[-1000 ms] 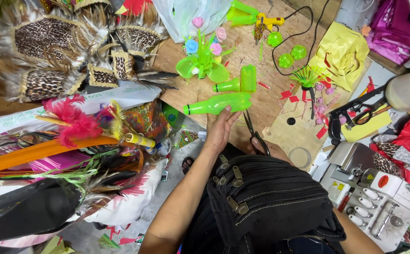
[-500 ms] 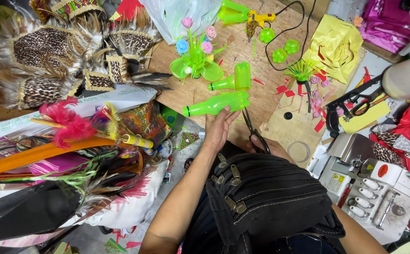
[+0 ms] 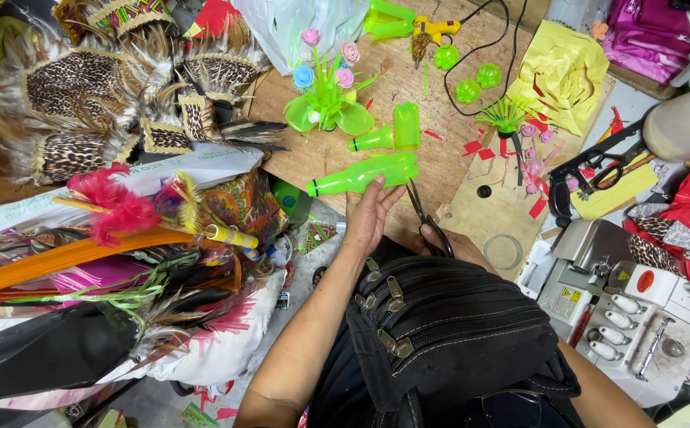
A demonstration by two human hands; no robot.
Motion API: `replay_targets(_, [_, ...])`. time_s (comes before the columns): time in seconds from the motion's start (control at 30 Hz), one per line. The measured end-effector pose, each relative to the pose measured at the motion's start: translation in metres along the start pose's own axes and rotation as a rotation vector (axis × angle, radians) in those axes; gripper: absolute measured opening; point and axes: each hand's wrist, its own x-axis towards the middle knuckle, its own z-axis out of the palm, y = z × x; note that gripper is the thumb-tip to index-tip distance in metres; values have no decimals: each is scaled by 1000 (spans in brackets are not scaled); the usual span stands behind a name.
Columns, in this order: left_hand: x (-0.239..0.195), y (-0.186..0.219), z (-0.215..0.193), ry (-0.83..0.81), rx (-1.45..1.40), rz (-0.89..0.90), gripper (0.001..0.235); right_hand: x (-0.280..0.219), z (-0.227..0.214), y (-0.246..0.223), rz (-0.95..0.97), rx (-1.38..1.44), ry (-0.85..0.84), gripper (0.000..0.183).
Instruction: The person uses scissors to cut a green plastic bottle into sections. They first trim a pre-cut bottle piece, then cut a full bottle into multiple segments, placing the pieces on the workbench.
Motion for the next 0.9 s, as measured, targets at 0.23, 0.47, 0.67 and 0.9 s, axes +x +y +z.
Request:
replay_targets(0.23, [-1, -7, 0, 6, 2, -19, 35, 4, -7, 3, 4, -56, -2, 48])
replay_targets(0.47, [3, -13, -4, -1, 8, -6, 37, 2, -7, 2, 5, -77, 3, 48])
replay_targets(0.67, [-2, -6, 3, -4, 20, -13, 38, 8, -10, 11, 0, -61, 5, 49])
replay_targets(0.9, [4, -18, -5, 4, 36, -2, 37, 20, -14, 18, 33, -129, 33, 54])
